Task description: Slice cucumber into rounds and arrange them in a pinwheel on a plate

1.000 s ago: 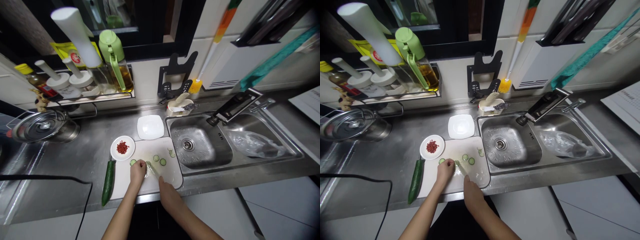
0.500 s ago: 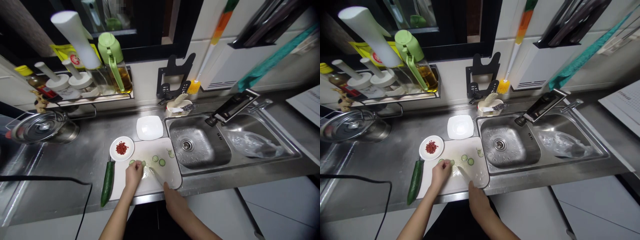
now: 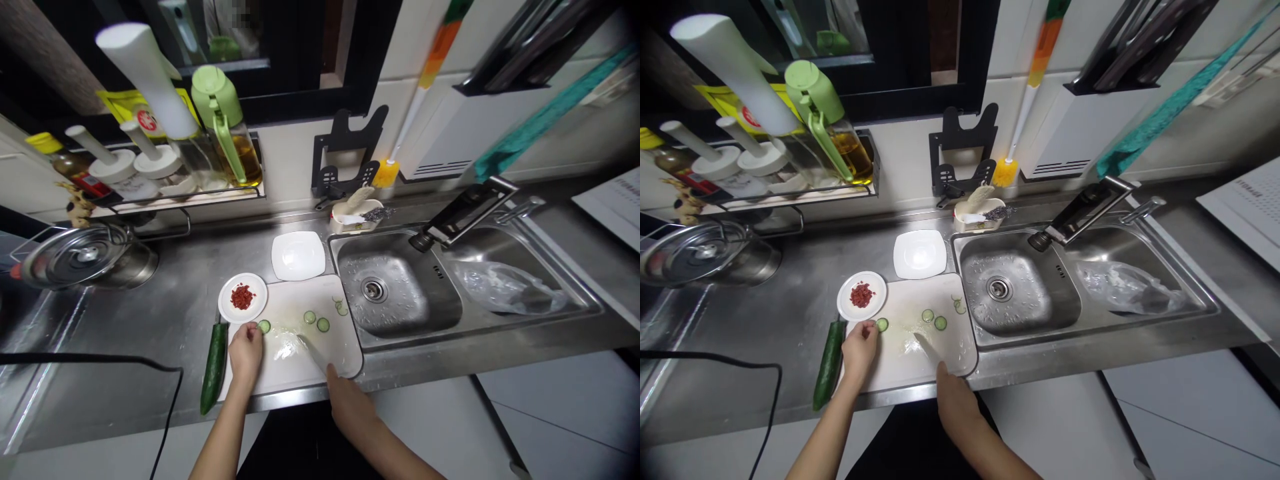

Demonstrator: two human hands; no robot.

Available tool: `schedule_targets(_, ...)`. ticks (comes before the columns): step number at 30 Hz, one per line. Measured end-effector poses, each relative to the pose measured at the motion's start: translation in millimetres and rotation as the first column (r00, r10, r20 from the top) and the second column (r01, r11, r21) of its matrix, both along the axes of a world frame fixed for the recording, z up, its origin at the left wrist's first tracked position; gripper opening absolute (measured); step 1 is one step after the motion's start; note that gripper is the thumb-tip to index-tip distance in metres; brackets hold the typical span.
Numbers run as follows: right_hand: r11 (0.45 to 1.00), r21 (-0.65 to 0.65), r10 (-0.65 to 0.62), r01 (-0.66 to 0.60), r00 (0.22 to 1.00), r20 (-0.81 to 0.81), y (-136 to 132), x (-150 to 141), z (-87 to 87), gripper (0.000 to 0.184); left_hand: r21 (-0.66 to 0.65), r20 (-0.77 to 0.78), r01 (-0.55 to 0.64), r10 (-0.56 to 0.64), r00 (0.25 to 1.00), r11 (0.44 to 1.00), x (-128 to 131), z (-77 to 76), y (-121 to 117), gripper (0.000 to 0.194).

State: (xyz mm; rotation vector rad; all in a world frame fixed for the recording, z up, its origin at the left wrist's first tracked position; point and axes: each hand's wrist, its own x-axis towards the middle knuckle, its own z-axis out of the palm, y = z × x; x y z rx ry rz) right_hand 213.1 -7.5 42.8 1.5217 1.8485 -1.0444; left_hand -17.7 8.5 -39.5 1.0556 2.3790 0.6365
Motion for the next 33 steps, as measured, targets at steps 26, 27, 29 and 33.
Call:
schedule_targets(26,0.999,0.050,-0.007,0.006,1.000,0.007,0.1,-2.4,6.4,0.053,-0.050,0.164,0.438,-0.425,0.890,0.898,83.0,2.7,64.0,0.009)
schedule_targets(27,0.998,0.058,-0.005,0.004,1.000,0.004,0.1,-2.2,6.5,0.053,-0.050,0.176,0.431,-0.416,0.892,0.901,83.6,3.4,63.5,0.010)
schedule_targets(29,0.997,0.071,-0.002,0.003,1.000,-0.006,0.2,-2.0,6.7,0.051,-0.067,0.184,0.396,-0.379,0.907,0.916,84.4,4.5,62.8,0.013)
schedule_targets(33,0.998,0.063,0.006,-0.005,1.000,-0.015,0.2,-2.2,7.6,0.049,-0.114,0.164,0.374,-0.354,0.921,0.920,85.2,5.3,64.1,0.017)
